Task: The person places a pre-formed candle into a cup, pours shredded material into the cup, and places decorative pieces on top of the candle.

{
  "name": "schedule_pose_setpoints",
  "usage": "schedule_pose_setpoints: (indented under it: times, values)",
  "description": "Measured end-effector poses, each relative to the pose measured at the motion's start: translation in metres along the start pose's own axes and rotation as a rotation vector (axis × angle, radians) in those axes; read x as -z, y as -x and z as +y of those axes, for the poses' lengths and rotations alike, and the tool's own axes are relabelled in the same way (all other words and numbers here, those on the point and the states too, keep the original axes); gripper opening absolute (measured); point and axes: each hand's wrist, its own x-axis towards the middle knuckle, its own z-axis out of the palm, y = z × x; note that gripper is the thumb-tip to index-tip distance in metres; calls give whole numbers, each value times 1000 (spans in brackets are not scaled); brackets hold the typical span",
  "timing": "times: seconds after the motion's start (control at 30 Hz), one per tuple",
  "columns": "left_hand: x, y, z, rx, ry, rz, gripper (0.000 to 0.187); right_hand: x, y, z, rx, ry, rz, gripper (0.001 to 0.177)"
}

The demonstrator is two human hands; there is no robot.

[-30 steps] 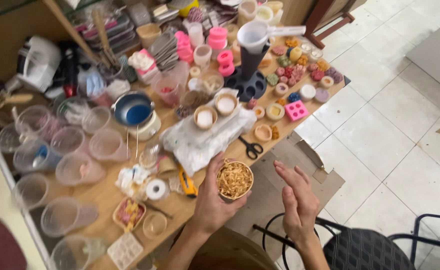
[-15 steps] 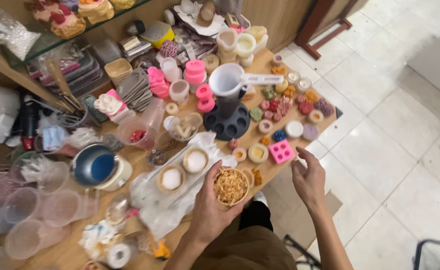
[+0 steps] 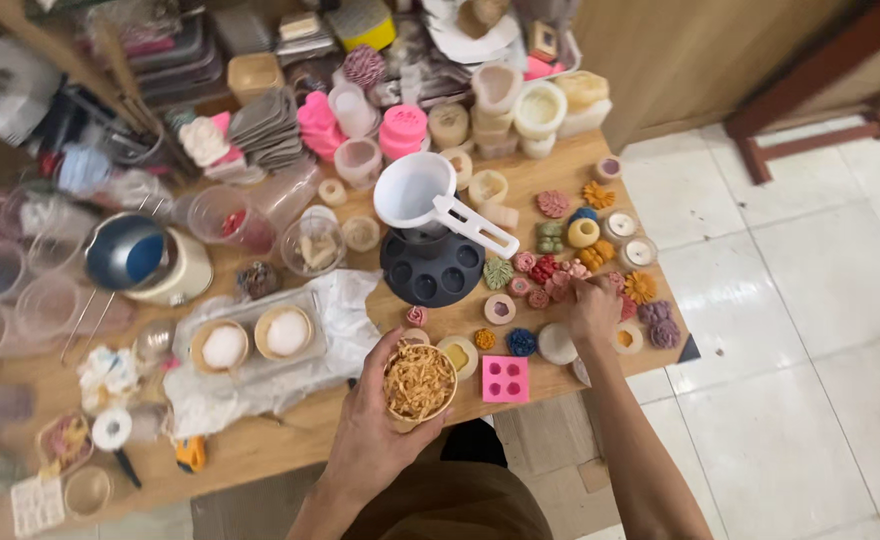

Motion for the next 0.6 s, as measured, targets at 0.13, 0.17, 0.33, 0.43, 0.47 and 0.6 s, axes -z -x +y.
schedule_pose_setpoints:
  times: [0.13,0.17,0.33,0.43,0.47,0.6]
  values:
    - [-19,5,10,59,-33,36,93,-10,3,8,102,-44,18,19]
    - [-22,6,11,70,-37,62,93,-8,3,10,76,-99,16,19]
    - [-28,11,15,-17,-20,91,94,-2,-4,-2,157,-90,87,21]
    - [-30,12,16,-24,-72,117,95,7,-4,-7,240,41,158,21]
    - [-31,12,16,-20,-73,129,95,13,-1,-7,197,-69,131,19]
    - [-30,13,11,-94,-57,150,84,60,20,-22,181,-381,218,7]
